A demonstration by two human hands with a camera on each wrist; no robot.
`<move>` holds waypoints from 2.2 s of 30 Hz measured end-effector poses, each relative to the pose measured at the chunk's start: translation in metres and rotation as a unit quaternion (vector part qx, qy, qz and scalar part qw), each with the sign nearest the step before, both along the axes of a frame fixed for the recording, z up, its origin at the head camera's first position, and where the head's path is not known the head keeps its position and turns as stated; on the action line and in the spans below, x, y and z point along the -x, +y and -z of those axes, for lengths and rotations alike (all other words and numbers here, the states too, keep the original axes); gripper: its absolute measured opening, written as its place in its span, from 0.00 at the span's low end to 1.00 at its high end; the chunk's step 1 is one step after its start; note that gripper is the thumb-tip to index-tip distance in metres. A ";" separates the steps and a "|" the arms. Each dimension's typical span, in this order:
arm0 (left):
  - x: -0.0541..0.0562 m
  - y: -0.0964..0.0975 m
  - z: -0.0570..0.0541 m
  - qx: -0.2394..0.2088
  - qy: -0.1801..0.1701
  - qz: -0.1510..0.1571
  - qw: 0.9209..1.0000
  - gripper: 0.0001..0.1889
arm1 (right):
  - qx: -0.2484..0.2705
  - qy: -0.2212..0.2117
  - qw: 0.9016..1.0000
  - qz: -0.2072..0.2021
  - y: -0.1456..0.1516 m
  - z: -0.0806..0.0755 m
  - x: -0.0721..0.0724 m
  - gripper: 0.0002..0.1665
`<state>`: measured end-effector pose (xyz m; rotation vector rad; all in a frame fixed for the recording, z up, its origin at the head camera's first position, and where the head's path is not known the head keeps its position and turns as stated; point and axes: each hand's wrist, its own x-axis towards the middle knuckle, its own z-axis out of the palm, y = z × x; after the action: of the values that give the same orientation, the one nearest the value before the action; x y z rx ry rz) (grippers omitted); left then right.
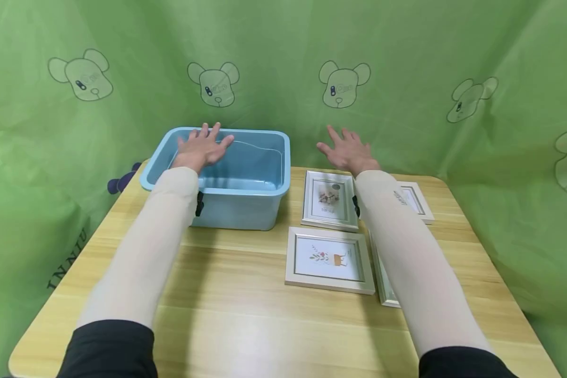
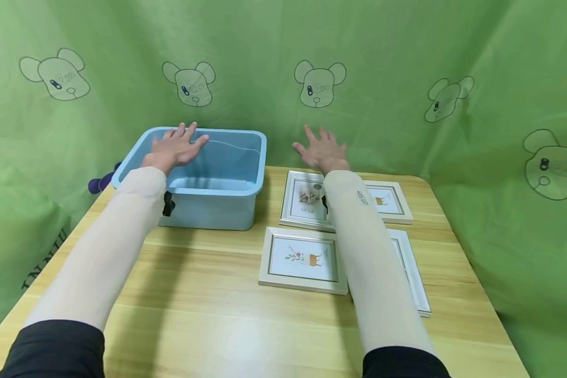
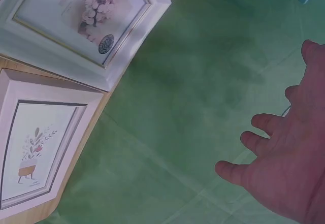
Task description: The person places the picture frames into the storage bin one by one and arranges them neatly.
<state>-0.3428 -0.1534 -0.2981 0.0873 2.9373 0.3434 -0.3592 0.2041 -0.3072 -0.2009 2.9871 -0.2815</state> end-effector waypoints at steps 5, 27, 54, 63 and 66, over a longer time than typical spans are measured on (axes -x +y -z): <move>-0.005 -0.022 0.000 -0.017 -0.018 -0.026 0.999 0.40 | 0.006 -0.004 1.000 -0.003 0.006 0.005 0.002 0.44; -0.035 -0.084 0.013 -0.064 0.009 -0.005 0.998 0.50 | -0.002 -0.011 1.000 -0.012 0.024 0.030 0.010 0.44; -0.080 -0.115 0.050 -0.204 0.096 -0.065 0.972 0.60 | 0.022 -0.043 0.999 -0.005 0.045 0.079 0.015 0.47; -0.090 -0.126 0.060 -0.317 0.083 -0.076 0.942 0.57 | 0.062 -0.061 0.996 0.002 0.051 0.094 0.015 0.46; -0.092 -0.127 0.064 -0.352 0.085 -0.079 0.929 0.57 | 0.067 -0.060 0.996 -0.003 0.056 0.100 0.016 0.46</move>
<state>-0.2505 -0.2806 -0.3624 -0.0282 2.8220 1.4618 -0.3756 0.2597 -0.4069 -0.1993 2.8494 -0.4752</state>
